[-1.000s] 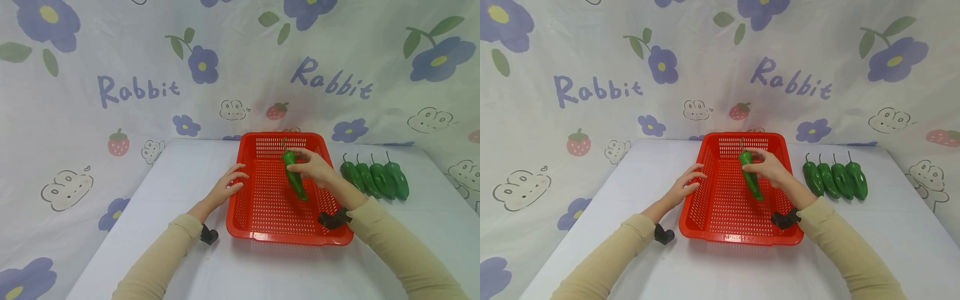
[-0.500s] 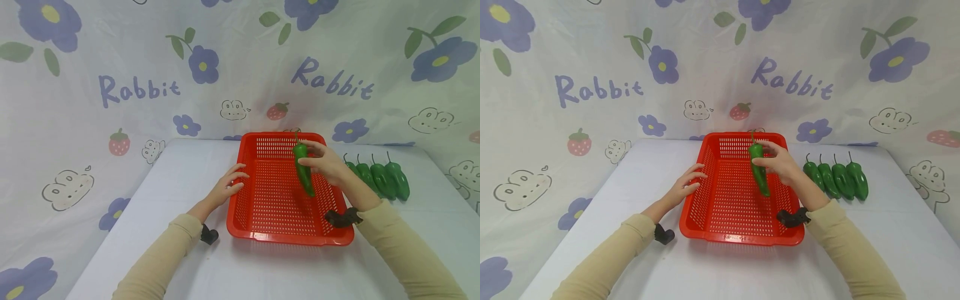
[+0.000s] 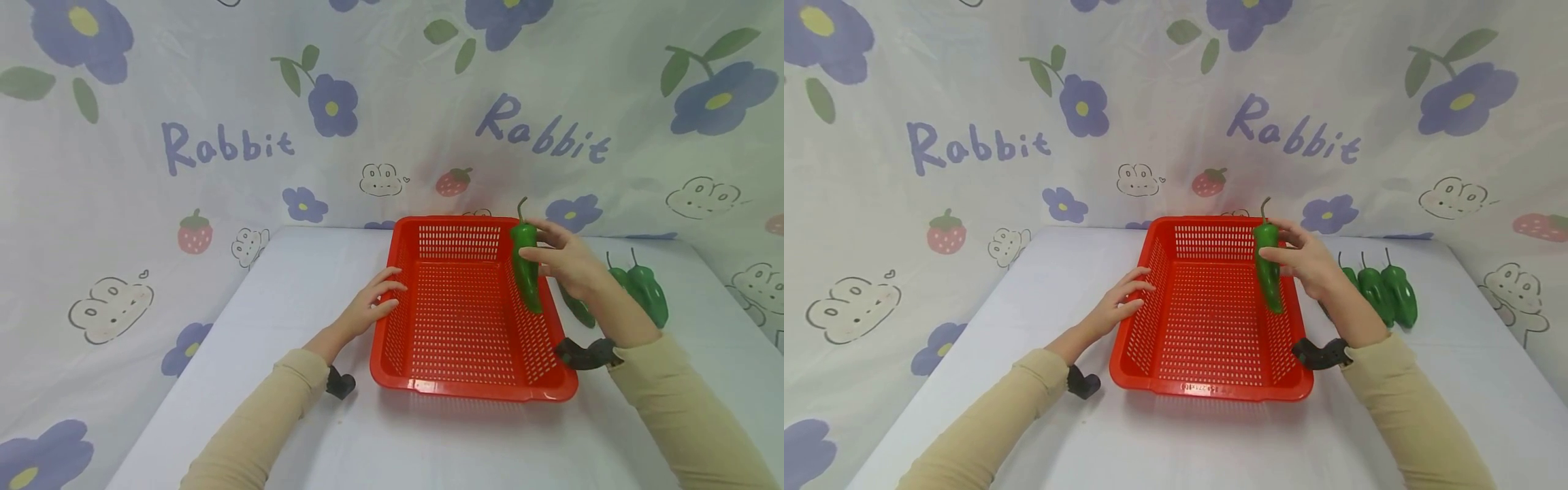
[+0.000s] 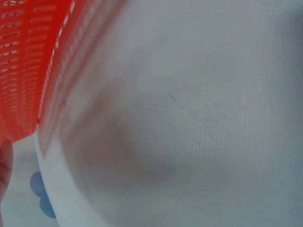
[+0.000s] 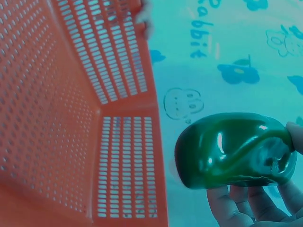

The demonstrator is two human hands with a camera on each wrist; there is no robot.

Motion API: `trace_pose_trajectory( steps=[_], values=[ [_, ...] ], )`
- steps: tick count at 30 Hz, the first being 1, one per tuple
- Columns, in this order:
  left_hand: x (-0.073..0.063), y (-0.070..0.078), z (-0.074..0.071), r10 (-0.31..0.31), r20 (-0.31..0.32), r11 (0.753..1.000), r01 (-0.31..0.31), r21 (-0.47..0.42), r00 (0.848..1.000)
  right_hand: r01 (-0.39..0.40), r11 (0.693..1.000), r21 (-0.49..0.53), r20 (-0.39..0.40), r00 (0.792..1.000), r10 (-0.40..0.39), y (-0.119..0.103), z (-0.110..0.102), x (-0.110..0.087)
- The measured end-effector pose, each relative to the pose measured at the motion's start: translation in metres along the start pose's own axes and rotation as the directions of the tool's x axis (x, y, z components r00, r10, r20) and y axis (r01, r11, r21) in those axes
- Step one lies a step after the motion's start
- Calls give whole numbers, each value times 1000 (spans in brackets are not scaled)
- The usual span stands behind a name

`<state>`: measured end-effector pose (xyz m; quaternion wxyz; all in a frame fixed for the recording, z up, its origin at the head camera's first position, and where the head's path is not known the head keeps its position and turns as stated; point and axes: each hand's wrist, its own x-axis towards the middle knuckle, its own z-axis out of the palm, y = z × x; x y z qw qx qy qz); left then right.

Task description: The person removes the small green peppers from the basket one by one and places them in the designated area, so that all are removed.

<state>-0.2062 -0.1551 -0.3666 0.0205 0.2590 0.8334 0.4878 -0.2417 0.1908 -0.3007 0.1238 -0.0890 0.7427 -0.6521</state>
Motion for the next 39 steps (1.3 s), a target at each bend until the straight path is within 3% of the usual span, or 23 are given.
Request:
trace_pose_trajectory(
  steps=[8,14,17,22,24,31,39],
  values=[
    [0,-3,0,2,0,1000,-2,-9,1000,35,986,165,-24,999,-32,2,-19,-9],
    [1,-4,1,-24,3,1000,24,-16,1000,60,982,181,-49,997,-52,6,-36,-14],
    [3,-15,2,-25,-2,1000,25,-13,1000,41,992,123,-65,997,-33,8,-43,-15],
    [8,-44,4,-1,-12,1000,1,-1,1000,-28,997,-68,-95,995,22,9,-55,-15],
    [9,-44,5,9,-14,1000,-9,2,1000,-47,993,-112,-106,994,35,9,-60,-16],
    [8,-45,6,13,-22,1000,-13,1,1000,-77,995,-71,-129,989,68,16,-82,-19],
    [7,-45,7,6,-26,1000,-7,-25,1000,-102,964,-244,-151,986,67,23,-107,-25]
  ],
)
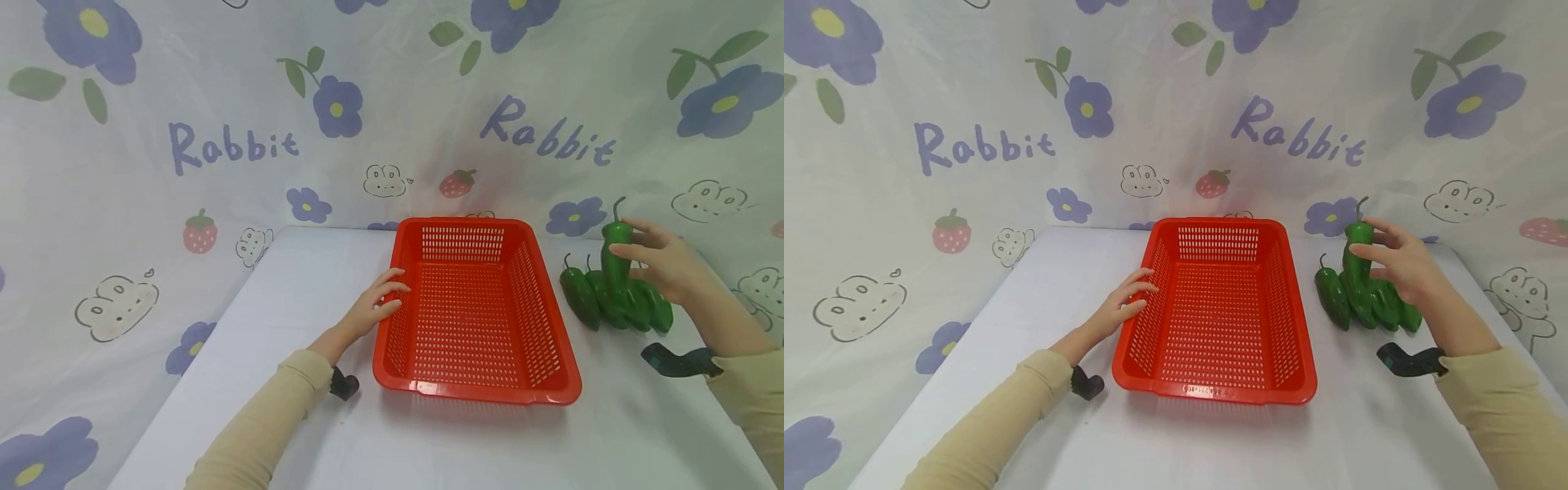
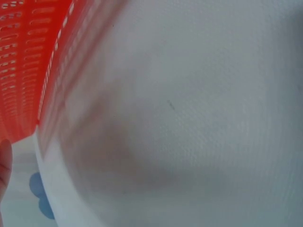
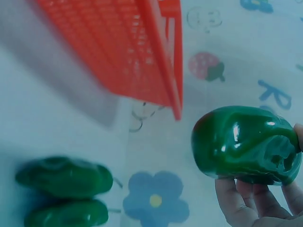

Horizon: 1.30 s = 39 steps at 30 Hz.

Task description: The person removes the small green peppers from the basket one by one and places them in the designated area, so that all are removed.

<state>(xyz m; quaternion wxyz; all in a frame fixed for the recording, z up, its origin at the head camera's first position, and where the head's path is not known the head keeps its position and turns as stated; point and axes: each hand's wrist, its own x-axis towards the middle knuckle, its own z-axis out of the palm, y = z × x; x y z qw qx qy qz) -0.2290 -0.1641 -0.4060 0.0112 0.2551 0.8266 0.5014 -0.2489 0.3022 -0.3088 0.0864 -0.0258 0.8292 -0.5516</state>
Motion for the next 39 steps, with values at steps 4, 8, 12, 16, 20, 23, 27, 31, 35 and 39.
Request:
trace_pose_trajectory(
  steps=[4,8,12,16,20,23,27,31,35,39],
  values=[
    [0,-1,0,-5,-2,1000,5,-1,1000,7,996,-87,-39,999,-11,8,-11,-1],
    [0,0,1,-14,-2,1000,14,12,1000,3,994,-106,-82,997,-11,16,-21,-1],
    [0,0,0,-3,-3,1000,3,14,1000,-18,992,-124,-133,991,1,24,-29,-1],
    [0,0,0,3,-8,1000,-3,13,1000,-63,984,-165,-208,978,27,28,-33,-1],
    [0,0,1,1,-14,1000,-1,5,1000,-85,984,-156,-261,964,42,33,-37,0],
    [-1,0,1,1,-13,1000,-1,-9,1000,-109,983,-150,-300,952,60,41,-43,4],
    [-1,0,1,-4,-8,1000,4,-10,1000,-153,978,-143,-369,925,91,55,-52,10],
    [-1,-1,1,-5,-5,1000,5,4,1000,-187,977,-103,-409,903,130,64,-58,12],
    [-1,-2,1,0,-1,1000,0,10,1000,-209,976,-68,-405,899,165,65,-60,8],
    [-3,10,0,3,1,1000,-3,5,1000,-242,968,-69,-424,885,191,66,-59,5]
  ],
)
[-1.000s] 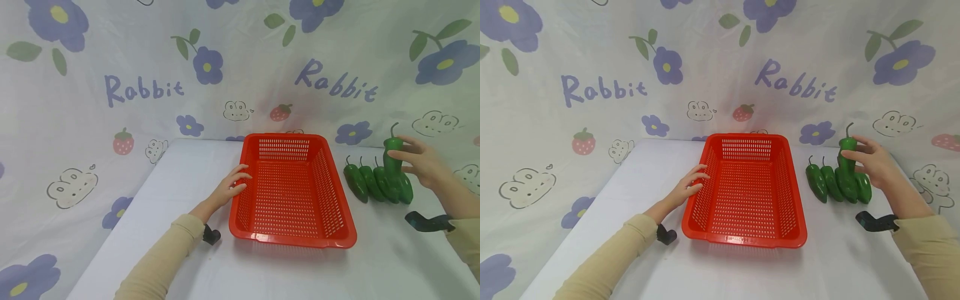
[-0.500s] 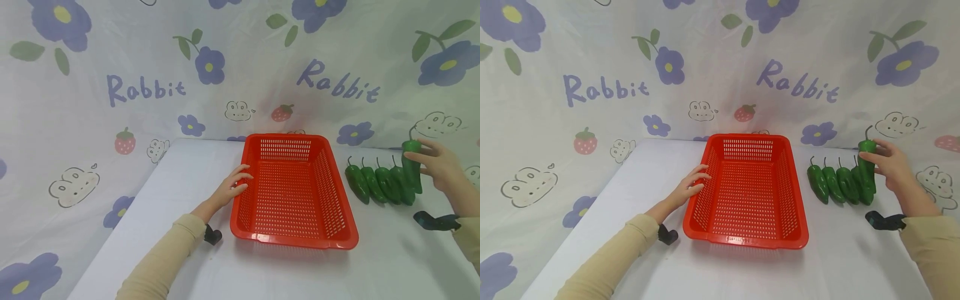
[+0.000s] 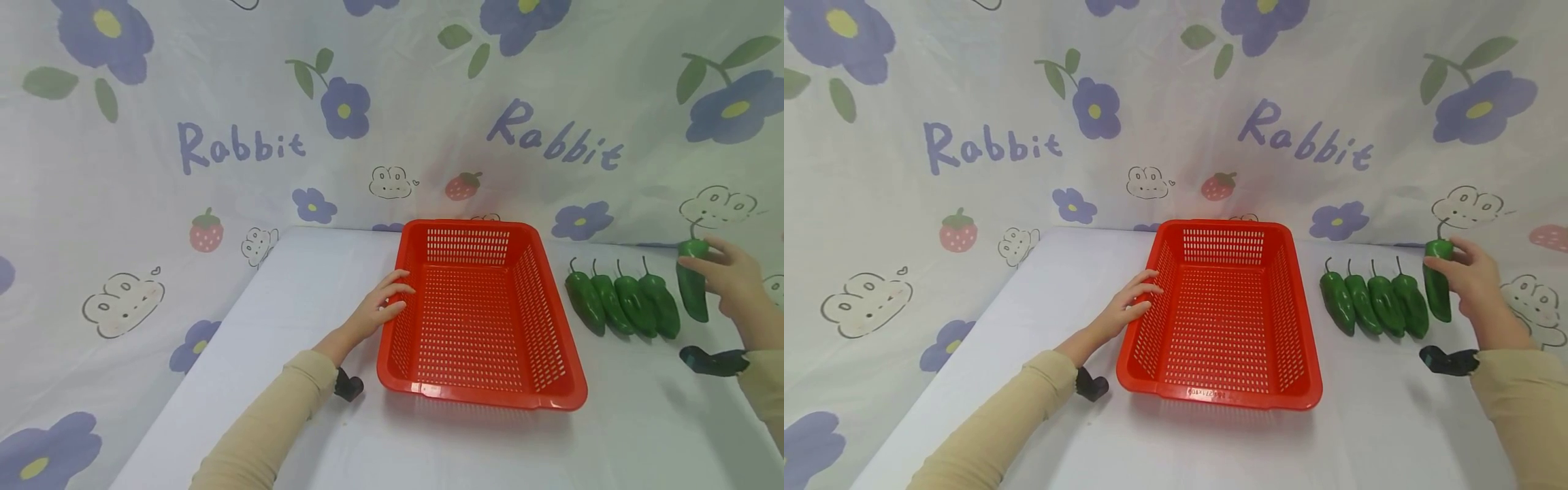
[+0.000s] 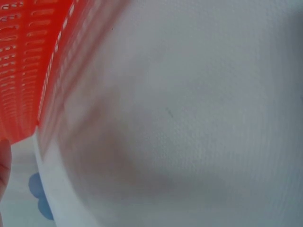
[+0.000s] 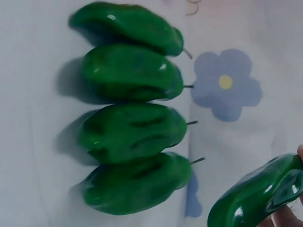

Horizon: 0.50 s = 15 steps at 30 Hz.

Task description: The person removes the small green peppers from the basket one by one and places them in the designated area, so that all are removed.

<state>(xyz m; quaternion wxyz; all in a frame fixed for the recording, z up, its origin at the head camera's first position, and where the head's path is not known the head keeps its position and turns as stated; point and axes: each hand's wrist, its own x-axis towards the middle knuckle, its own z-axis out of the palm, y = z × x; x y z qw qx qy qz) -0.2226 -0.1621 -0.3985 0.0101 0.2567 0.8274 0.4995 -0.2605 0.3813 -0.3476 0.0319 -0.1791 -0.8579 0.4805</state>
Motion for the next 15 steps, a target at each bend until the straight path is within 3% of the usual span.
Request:
trace_pose_trajectory(
  steps=[4,7,11,13,15],
  values=[
    [0,0,0,5,1,1000,-5,-5,1000,-13,1000,-24,-24,1000,12,11,0,4],
    [2,-13,1,14,-2,1000,-14,-3,1000,-16,998,-66,-44,999,13,44,-1,32],
    [2,-13,2,15,-4,1000,-15,-4,1000,17,990,-138,-66,997,-26,109,-3,92],
    [2,-12,2,9,-5,1000,-9,-3,1000,30,989,-144,-63,997,-39,125,-4,105],
    [2,-9,2,4,-8,1000,-4,-2,1000,20,992,-126,-66,997,-28,123,-2,101]
  ],
)
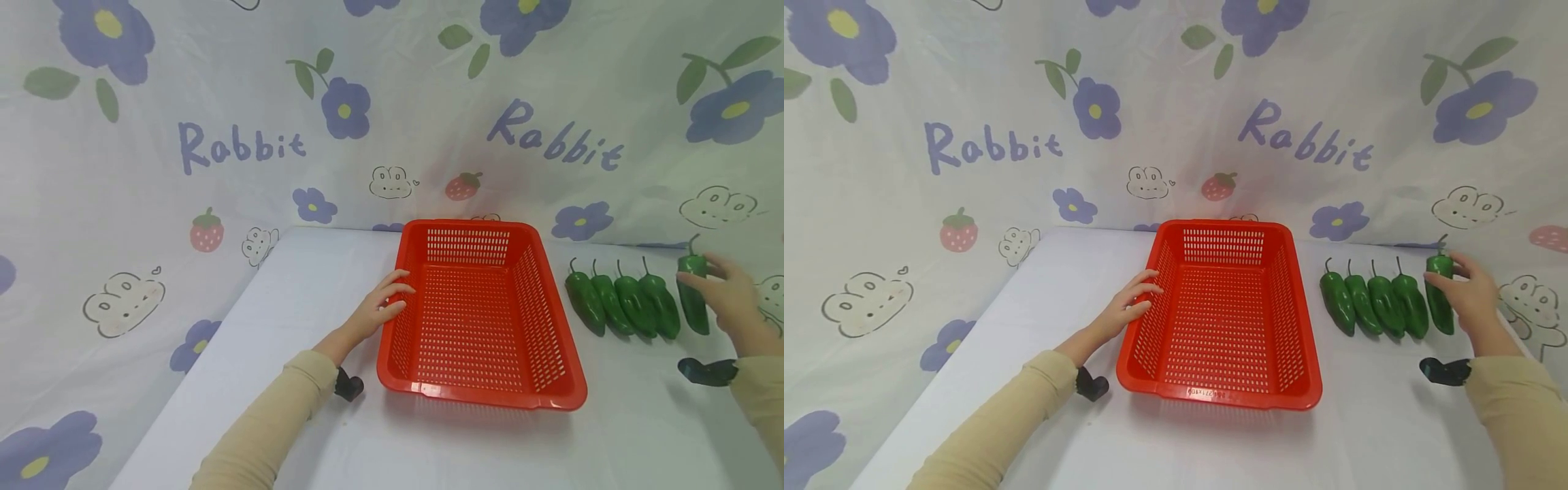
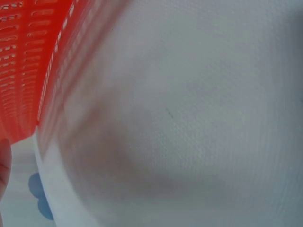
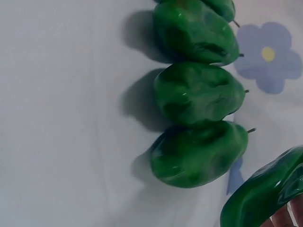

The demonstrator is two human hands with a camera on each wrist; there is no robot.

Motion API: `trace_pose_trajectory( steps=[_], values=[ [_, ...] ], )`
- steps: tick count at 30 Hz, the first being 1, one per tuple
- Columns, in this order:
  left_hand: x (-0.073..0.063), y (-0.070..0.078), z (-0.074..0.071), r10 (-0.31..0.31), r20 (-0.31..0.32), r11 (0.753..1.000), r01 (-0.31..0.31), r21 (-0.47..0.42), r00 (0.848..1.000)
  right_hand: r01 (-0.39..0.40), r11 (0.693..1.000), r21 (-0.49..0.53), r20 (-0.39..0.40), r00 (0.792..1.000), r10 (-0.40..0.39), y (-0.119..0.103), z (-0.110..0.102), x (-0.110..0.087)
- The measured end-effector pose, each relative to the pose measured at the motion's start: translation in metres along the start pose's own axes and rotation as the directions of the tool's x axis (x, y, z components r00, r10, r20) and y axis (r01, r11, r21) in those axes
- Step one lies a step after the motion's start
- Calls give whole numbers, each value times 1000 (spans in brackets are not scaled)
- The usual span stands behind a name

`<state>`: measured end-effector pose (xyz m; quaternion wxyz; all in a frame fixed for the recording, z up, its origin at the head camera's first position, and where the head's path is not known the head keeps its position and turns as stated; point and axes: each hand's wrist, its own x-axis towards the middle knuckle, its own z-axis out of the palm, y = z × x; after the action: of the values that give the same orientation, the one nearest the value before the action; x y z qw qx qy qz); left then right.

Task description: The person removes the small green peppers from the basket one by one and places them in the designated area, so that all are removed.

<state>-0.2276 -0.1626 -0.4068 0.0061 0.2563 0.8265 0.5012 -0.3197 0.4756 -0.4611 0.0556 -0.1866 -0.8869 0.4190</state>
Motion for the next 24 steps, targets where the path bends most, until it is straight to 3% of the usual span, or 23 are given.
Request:
trace_pose_trajectory(
  steps=[7,9,15,19,24],
  values=[
    [-5,30,-3,-11,8,1000,11,-18,1000,-12,1000,29,9,1000,11,-67,-4,-72],
    [-4,27,-3,-17,8,1000,17,-20,1000,11,1000,-7,-1,1000,-11,-76,-3,-83],
    [-1,2,-1,-18,0,1000,18,-3,1000,22,997,-77,-21,1000,-24,-74,5,-87],
    [0,-3,-1,5,0,1000,-5,-13,1000,52,992,-114,-29,998,-55,-67,10,-84],
    [-1,-3,0,-9,0,1000,9,-23,1000,58,986,-156,-38,997,-65,-63,14,-85]
  ],
)
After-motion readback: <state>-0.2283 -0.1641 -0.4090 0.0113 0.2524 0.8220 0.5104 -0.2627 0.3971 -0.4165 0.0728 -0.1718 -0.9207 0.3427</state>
